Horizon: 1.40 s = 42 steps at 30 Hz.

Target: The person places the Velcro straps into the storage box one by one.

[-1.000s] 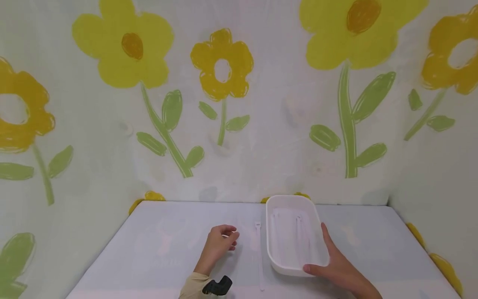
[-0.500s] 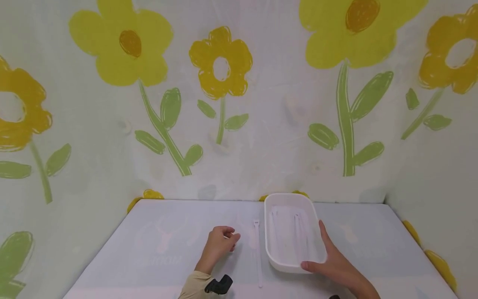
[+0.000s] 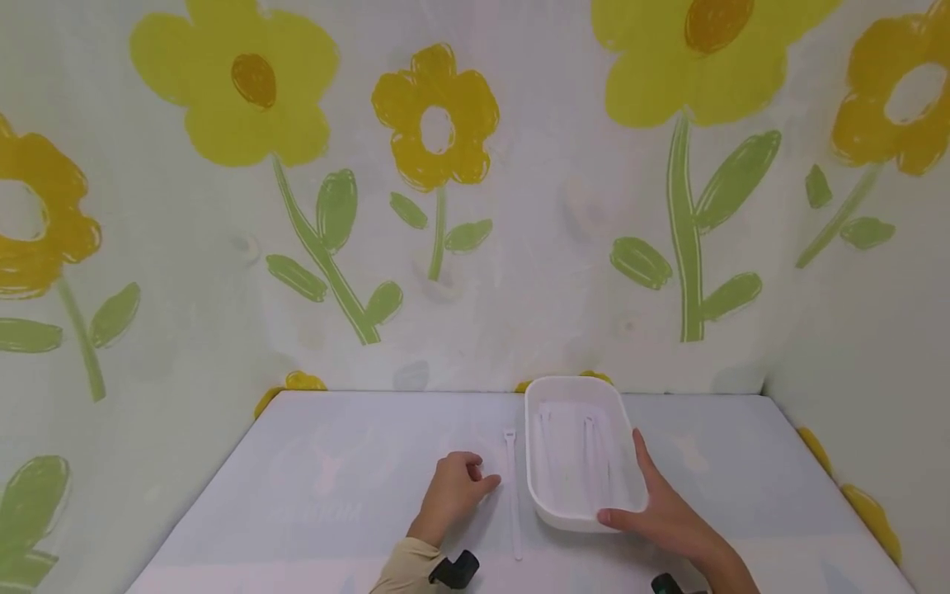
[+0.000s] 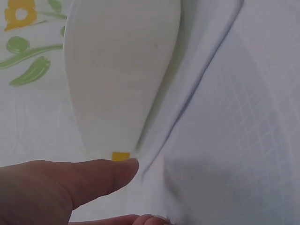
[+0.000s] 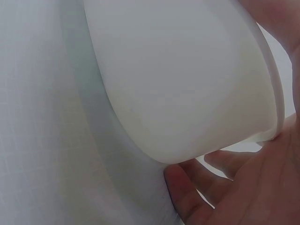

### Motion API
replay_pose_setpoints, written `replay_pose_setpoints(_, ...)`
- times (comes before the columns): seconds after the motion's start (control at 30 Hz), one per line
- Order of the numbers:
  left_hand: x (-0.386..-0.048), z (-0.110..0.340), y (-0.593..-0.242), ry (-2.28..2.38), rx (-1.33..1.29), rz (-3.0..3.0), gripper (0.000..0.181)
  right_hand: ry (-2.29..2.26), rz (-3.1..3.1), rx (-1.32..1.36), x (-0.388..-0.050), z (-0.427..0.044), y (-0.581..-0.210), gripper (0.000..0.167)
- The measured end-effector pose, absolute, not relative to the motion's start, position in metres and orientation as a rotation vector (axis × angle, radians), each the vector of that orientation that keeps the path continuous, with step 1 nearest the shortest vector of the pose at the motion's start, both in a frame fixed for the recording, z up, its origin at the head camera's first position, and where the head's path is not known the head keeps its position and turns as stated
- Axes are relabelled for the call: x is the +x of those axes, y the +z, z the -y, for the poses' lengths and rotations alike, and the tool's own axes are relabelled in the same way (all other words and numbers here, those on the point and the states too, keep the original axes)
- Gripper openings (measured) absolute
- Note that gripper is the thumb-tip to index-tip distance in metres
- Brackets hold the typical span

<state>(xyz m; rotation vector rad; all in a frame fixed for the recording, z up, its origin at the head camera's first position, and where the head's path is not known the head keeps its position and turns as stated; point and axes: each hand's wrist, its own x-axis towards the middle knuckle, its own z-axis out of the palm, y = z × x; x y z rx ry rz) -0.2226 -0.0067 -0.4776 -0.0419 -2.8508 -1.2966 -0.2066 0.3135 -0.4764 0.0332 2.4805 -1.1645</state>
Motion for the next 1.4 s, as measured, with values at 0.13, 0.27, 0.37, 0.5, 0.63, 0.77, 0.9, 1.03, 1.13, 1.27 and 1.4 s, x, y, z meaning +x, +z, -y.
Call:
replay_pose_setpoints(0.13,-0.223,0.002,-0.48,-1.243,-0.015,2.883,0.042,-1.161,-2.483,0.021,-0.21,-0.312,-0.476,0.138)
replay_pose_setpoints(0.27,-0.223,-0.003,-0.483,-1.191,-0.003,2.909,0.043,-1.15,-2.485,0.012,-0.21,-0.312,-0.477,0.139)
replay_pose_setpoints(0.37,-0.221,-0.007,-0.485,-1.154,-0.016,2.919,0.044,-1.154,-2.475,0.011,-0.209,-0.313,-0.477,0.139)
replay_pose_setpoints(0.5,-0.219,-0.013,-0.483,-1.099,0.001,2.943,0.052,-1.173,-2.473,0.001,-0.209,-0.312,-0.475,0.137)
replay_pose_setpoints(0.63,-0.214,-0.017,-0.48,-1.055,0.01,2.963,0.053,-1.194,-2.464,0.0,-0.208,-0.313,-0.476,0.139)
replay_pose_setpoints(0.77,-0.211,-0.016,-0.477,-1.043,-0.011,2.949,0.047,-1.199,-2.468,0.003,-0.207,-0.312,-0.478,0.139)
replay_pose_setpoints(0.9,-0.212,-0.013,-0.473,-1.062,-0.018,2.965,0.04,-1.208,-2.478,-0.017,-0.206,-0.311,-0.477,0.137)
replay_pose_setpoints(1.03,-0.212,-0.008,-0.468,-1.017,-0.024,3.005,0.035,-1.201,-2.481,-0.007,-0.207,-0.311,-0.478,0.138)
replay_pose_setpoints(1.13,-0.211,-0.005,-0.466,-0.966,-0.053,3.014,0.027,-1.185,-2.485,0.008,-0.208,-0.311,-0.478,0.139)
replay_pose_setpoints(1.27,-0.21,-0.001,-0.465,-0.895,-0.101,3.012,0.022,-1.185,-2.484,0.012,-0.208,-0.311,-0.479,0.139)
replay_pose_setpoints(1.4,-0.209,-0.001,-0.463,-0.874,-0.088,3.007,0.013,-1.189,-2.49,0.001,-0.207,-0.31,-0.478,0.138)
